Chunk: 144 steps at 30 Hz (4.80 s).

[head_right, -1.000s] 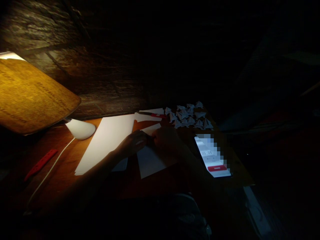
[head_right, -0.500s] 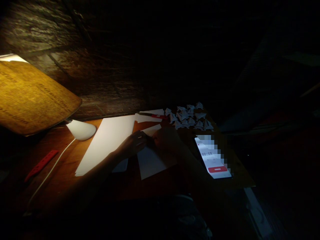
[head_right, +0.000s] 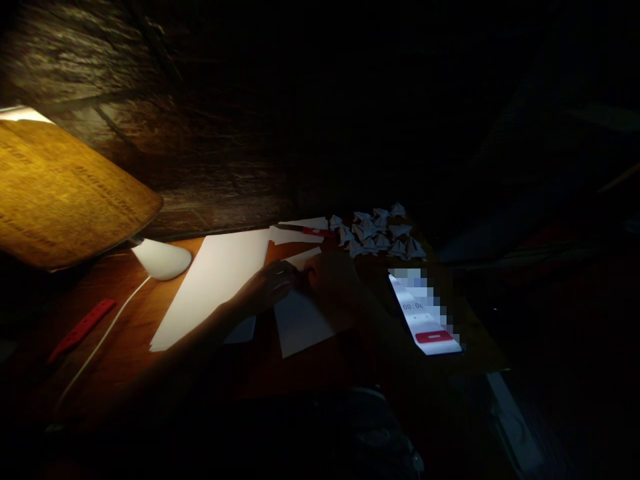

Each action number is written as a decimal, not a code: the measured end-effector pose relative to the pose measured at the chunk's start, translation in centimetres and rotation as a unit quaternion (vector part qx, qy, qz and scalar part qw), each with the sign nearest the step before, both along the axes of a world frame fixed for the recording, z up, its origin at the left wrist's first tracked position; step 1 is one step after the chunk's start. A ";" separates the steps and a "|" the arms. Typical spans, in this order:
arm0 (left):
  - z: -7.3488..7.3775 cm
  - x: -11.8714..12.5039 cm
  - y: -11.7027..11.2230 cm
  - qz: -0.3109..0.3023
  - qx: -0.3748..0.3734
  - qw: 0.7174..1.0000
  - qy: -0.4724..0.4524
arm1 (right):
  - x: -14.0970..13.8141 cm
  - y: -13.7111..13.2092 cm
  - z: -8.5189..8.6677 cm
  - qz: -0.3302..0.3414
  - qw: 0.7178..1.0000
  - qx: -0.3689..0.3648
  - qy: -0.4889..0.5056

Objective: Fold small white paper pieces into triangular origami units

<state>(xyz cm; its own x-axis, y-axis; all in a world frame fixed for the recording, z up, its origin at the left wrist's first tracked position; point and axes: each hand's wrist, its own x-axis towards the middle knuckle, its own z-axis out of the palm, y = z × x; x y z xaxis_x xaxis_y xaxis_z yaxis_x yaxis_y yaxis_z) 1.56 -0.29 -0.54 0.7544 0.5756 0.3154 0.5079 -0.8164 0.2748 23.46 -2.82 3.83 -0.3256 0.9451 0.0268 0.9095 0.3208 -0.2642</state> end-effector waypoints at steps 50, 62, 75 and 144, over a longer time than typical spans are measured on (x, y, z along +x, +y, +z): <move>0.2 -0.8 0.3 -0.055 -0.001 0.998 0.000 | -0.6 1.7 -2.2 0.003 0.999 -0.003 0.037; 0.4 -0.6 0.2 -0.055 -0.014 0.998 0.003 | -1.2 1.6 -2.3 -0.014 0.999 0.004 0.030; 0.1 -0.7 0.3 -0.053 -0.005 0.999 0.011 | -0.9 1.7 -2.6 -0.018 0.999 -0.001 0.046; 0.9 -0.4 -0.1 -0.034 0.009 0.997 0.071 | -1.5 3.1 -3.6 -0.123 0.955 -0.065 0.263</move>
